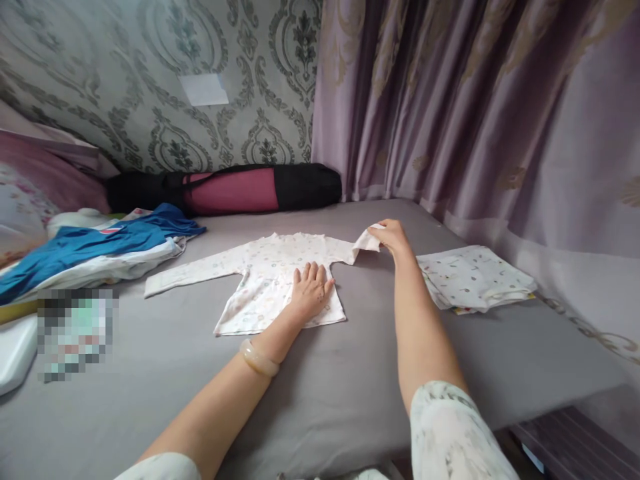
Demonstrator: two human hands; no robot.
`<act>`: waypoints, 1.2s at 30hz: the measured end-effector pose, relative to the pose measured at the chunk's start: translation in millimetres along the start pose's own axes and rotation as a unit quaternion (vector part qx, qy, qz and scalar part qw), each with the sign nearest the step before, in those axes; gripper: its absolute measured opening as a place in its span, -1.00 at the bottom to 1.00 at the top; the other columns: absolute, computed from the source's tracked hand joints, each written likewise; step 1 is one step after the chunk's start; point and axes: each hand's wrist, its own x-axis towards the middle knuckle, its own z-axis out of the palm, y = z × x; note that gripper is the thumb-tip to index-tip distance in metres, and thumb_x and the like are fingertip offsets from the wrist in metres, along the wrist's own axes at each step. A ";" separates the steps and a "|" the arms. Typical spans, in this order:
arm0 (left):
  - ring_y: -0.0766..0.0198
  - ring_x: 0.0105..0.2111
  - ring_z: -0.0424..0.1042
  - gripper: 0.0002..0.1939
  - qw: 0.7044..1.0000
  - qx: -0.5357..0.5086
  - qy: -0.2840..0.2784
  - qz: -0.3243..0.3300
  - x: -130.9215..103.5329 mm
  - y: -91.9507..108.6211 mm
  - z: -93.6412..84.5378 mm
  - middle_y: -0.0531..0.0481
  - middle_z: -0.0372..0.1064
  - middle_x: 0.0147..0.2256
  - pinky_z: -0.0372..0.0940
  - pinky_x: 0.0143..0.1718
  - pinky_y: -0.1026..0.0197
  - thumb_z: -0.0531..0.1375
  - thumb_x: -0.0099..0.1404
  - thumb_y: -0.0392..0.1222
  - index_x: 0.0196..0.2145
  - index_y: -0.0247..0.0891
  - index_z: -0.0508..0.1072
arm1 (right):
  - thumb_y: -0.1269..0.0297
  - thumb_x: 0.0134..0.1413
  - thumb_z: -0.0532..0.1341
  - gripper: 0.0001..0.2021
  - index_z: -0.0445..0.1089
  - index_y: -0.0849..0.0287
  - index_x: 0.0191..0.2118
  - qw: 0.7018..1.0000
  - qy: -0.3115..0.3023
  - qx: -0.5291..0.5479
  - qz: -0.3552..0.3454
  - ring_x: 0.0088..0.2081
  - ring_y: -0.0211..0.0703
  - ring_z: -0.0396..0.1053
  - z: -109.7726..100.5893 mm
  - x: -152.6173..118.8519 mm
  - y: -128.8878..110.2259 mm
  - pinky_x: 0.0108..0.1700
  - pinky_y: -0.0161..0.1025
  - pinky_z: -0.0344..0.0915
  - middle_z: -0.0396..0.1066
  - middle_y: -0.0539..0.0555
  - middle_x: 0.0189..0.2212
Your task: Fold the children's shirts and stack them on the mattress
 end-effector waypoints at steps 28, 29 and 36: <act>-0.08 0.32 -0.11 -0.44 0.984 -0.094 -0.133 0.070 114.5 -58.5 -11.9 -0.11 -0.07 0.35 -0.02 0.24 -0.16 0.05 0.36 -0.07 0.28 -0.16 0.11 | 0.30 -0.52 0.49 -0.60 0.50 0.09 -0.36 0.864 -0.101 0.492 0.024 -0.49 -0.32 0.36 54.8 -23.6 -57.4 -0.46 -0.39 0.29 0.46 -0.14 -0.51; -0.10 0.33 -0.15 -0.41 0.981 -0.101 -0.147 0.070 119.5 -60.2 -8.3 -0.10 -0.10 0.36 -0.05 0.25 -0.19 0.06 0.35 -0.04 0.29 -0.14 0.09 | 0.30 -0.50 0.48 -0.62 0.51 0.09 -0.36 0.859 -0.105 0.501 0.023 -0.50 -0.33 0.36 54.5 -24.1 -57.3 -0.47 -0.39 0.29 0.46 -0.14 -0.50; -0.20 0.25 0.00 -0.31 0.974 -0.098 -0.190 0.071 136.3 -60.8 -15.8 -0.19 -0.03 0.31 0.00 0.18 -0.23 0.16 0.19 0.03 0.26 -0.10 0.15 | 0.29 -0.33 0.42 -0.72 0.49 0.07 -0.34 0.827 -0.156 0.540 -0.009 -0.50 -0.34 0.37 68.3 -27.1 -65.0 -0.43 -0.37 0.32 0.45 -0.14 -0.50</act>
